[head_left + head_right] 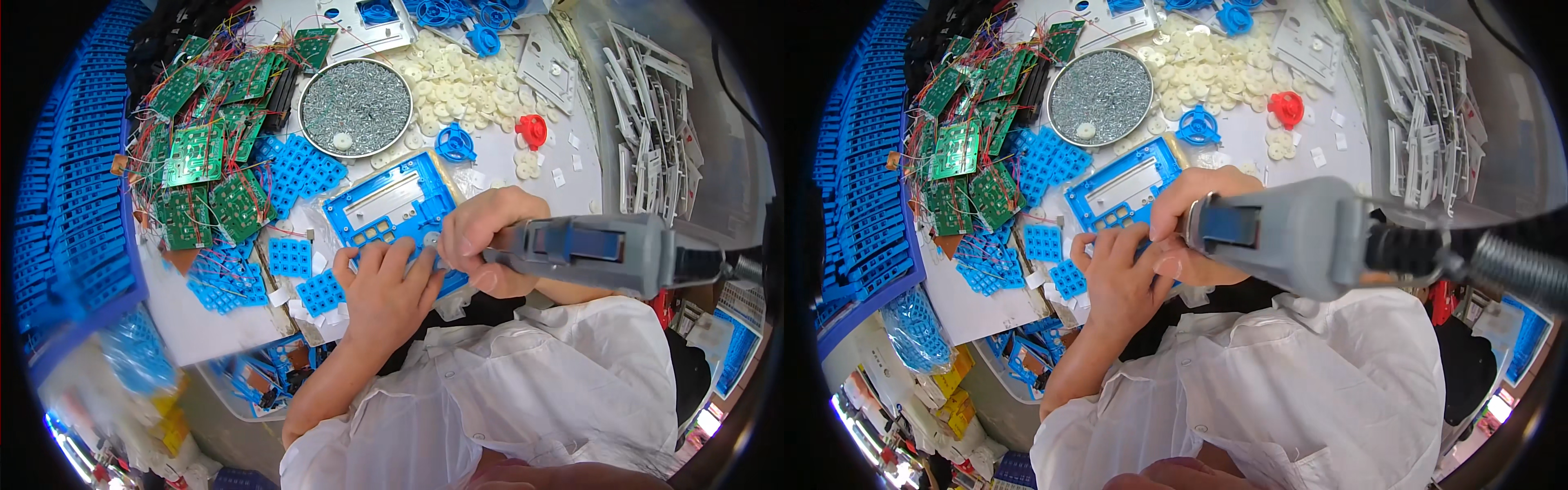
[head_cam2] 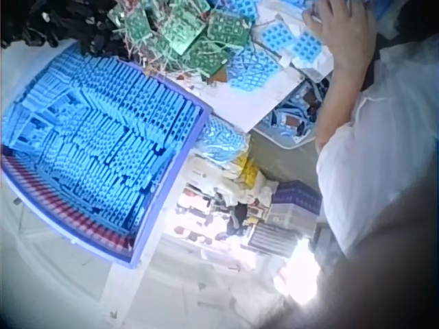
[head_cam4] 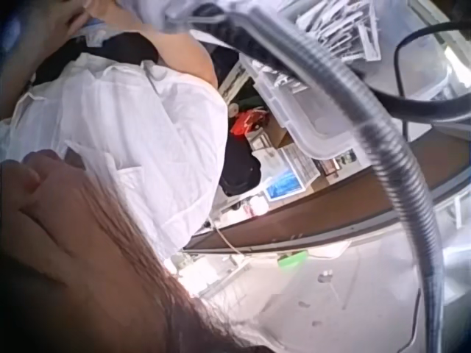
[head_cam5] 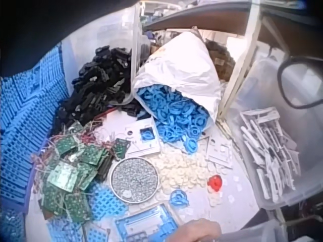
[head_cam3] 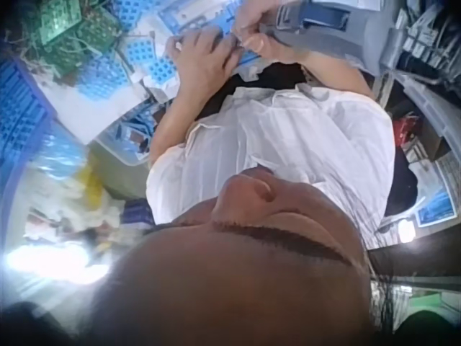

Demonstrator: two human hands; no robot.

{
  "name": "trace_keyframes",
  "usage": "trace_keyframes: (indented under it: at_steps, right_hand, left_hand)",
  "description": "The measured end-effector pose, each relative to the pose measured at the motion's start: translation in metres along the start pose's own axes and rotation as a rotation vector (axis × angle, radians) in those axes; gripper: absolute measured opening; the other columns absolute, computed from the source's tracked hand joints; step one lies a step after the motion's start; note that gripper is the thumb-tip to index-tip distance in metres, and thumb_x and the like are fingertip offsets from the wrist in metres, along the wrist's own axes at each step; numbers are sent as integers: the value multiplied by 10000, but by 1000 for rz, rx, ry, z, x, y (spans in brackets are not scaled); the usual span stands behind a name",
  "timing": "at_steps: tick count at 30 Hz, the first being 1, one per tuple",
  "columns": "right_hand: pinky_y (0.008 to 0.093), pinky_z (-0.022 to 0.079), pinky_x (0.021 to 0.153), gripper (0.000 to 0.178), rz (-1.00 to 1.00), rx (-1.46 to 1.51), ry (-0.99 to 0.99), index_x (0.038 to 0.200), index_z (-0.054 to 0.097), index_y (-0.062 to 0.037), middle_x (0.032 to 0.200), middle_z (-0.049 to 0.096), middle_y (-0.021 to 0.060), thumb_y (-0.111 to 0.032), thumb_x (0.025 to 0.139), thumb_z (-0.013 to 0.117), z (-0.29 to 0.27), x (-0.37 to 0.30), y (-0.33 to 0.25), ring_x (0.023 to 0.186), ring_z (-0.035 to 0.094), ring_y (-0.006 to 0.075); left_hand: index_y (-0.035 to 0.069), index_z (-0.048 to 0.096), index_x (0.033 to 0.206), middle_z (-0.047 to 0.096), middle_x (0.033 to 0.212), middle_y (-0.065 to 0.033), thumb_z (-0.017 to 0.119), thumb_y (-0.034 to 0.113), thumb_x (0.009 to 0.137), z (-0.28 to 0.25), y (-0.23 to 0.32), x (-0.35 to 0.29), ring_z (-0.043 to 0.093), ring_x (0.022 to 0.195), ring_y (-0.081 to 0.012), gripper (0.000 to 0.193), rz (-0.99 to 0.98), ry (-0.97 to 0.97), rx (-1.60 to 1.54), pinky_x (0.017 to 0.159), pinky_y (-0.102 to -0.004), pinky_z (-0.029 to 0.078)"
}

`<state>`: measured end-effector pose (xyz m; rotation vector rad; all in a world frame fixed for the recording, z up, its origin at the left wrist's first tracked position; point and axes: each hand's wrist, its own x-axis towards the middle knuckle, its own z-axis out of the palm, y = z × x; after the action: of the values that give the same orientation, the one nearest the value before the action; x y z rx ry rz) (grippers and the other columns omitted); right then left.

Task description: Assembling electronic circuits and components into plastic casings using adhesive.

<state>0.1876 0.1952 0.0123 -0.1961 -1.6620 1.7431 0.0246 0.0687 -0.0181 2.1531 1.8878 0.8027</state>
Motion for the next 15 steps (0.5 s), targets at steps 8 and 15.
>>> trace_keyframes:
  at_steps: [8, 15]
  right_hand:
    - [341, 487, 497, 206, -211, -78, -120, 886, 599, 3, 618, 575, 69, -52, 832, 790, 12, 9, 23, 499, 562, 214]
    - [314, 434, 496, 581, -149, 123, -226, 1239, 559, 1, 630, 567, 8, -324, 851, 843, -22, 41, -5, 531, 535, 151]
  left_hand:
    - [163, 703, 923, 617, 1040, 15, 775, 276, 755, 3, 0, 0, 567, 916, -195, 215, -15, -6, 37, 946, -494, 350]
    - [145, 699, 1121, 617, 1185, -56, 800, 264, 774, -12, 3, -2, 573, 1015, -249, 380, -21, -41, -83, 956, -501, 347]
